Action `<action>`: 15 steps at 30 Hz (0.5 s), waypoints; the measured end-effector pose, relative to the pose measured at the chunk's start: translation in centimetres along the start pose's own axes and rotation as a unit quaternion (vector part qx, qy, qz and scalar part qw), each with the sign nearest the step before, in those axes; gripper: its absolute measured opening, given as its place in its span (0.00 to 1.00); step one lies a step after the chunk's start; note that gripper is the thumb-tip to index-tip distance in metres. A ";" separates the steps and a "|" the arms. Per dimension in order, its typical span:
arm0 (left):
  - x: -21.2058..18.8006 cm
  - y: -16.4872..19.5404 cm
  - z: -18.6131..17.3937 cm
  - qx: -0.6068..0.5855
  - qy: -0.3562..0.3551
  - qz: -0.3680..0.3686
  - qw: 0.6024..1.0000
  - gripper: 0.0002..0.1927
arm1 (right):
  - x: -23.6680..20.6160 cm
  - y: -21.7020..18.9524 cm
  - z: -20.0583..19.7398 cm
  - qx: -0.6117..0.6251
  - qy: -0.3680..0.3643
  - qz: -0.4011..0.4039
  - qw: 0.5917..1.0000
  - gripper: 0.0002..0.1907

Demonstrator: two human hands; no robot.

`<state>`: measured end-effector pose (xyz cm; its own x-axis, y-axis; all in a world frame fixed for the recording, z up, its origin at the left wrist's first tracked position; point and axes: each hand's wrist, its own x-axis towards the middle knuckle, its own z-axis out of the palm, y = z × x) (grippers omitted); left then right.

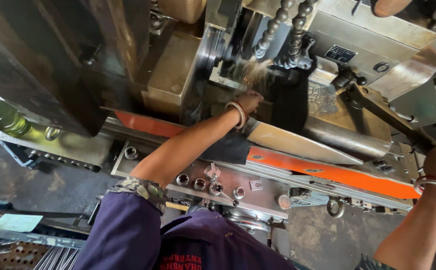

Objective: The person repeatedly picks up metal rods from a blue crate, inserts them into a metal forming machine, and operates a lever to process them. The person then removes the processed rods and places them back into the crate.

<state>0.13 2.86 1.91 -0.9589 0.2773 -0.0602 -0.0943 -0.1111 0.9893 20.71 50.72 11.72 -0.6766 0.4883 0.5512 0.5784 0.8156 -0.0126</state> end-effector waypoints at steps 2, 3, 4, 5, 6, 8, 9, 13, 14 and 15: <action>0.3 -0.7 0.3 -0.012 -0.018 0.000 1.000 0.09 | 0.1 -0.1 0.3 0.025 0.020 -0.007 0.999 0.32; 0.3 -0.8 0.4 -0.019 -0.028 0.000 0.999 0.09 | 0.2 -0.1 0.4 0.031 0.039 -0.036 0.998 0.30; 0.4 -0.9 0.4 -0.038 -0.016 -0.005 0.999 0.08 | 0.2 -0.2 0.4 0.036 0.058 -0.065 0.996 0.28; 0.3 -0.9 0.5 -0.057 -0.004 -0.010 0.998 0.08 | 0.2 -0.3 0.4 0.041 0.077 -0.094 0.992 0.27; 0.3 -0.9 0.5 -0.076 0.008 -0.014 0.997 0.07 | 0.3 -0.4 0.4 0.036 0.079 -0.085 0.993 0.27; 0.1 -0.5 0.4 -0.043 0.032 -0.030 0.998 0.06 | 0.2 -0.4 0.5 0.027 0.084 -0.068 0.994 0.27; -0.1 -0.2 0.3 -0.026 0.044 -0.038 0.998 0.06 | 0.2 -0.5 0.5 0.032 0.082 -0.073 0.993 0.27; -0.4 0.2 0.0 0.005 0.042 -0.043 0.998 0.06 | -0.1 -0.6 0.4 0.029 0.070 -0.080 0.994 0.27; -0.4 0.2 0.0 -0.010 0.038 -0.041 0.998 0.06 | -0.2 -0.6 0.4 0.022 0.066 -0.078 0.994 0.27; -0.3 0.1 0.0 -0.025 0.034 -0.039 0.998 0.06 | -0.2 -0.6 0.4 0.031 0.069 -0.082 0.994 0.26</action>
<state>0.41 2.73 2.05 -0.9640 0.2215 -0.1474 -0.1809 -0.1393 0.9736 20.35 50.22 11.31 -0.6876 0.3039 0.6594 0.4343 0.8999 0.0382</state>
